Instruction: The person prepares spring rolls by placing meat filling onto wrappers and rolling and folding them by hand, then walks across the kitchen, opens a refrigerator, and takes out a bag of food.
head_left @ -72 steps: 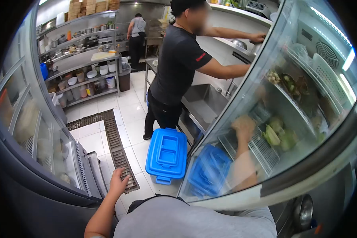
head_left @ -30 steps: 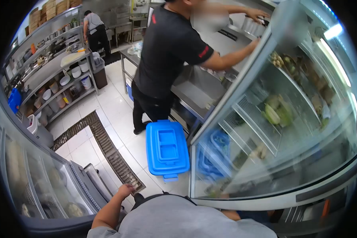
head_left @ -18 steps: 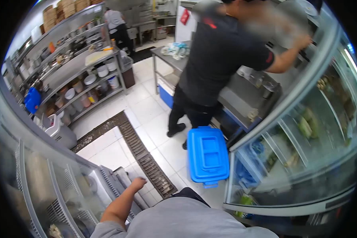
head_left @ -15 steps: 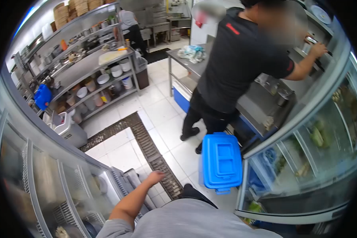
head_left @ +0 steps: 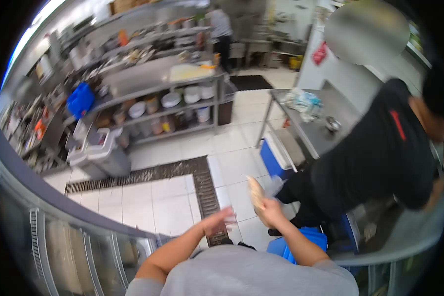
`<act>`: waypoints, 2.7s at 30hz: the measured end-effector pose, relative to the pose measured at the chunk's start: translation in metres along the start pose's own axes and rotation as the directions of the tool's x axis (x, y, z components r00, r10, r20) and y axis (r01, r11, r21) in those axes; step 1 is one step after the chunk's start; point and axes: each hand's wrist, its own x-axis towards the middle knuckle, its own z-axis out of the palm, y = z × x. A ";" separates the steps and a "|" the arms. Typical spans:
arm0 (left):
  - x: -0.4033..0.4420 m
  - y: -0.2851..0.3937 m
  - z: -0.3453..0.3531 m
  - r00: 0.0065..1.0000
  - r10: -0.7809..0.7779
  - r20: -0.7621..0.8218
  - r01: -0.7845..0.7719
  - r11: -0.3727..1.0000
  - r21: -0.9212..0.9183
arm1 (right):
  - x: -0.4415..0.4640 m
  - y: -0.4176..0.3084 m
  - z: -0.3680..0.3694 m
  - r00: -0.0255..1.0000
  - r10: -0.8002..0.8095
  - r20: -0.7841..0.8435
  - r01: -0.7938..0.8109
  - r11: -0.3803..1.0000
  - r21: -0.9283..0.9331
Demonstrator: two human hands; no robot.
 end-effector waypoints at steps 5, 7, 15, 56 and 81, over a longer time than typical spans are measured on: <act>0.000 0.102 -0.115 0.740 0.519 -0.428 -0.668 0.495 -0.555 | 0.128 -0.160 0.120 0.823 -0.450 0.346 0.361 0.885 0.292; -0.026 0.133 -0.173 0.689 0.612 -0.388 -0.682 0.366 -0.633 | 0.164 -0.196 0.163 0.646 -0.626 0.436 0.501 0.779 0.376; -0.036 0.242 -0.318 0.604 0.589 -0.536 -0.762 0.232 -0.605 | 0.323 -0.302 0.209 0.798 -0.603 0.014 0.573 0.764 0.296; -0.513 0.269 -0.892 0.098 0.500 -0.861 -0.942 -0.231 -0.242 | 0.574 -0.874 0.860 -0.042 -0.298 0.954 -0.837 0.532 0.129; -0.945 0.259 -1.423 -0.525 0.077 -0.847 -0.226 0.948 0.226 | 0.456 -1.318 1.350 -0.289 -0.396 0.871 -0.452 0.859 0.241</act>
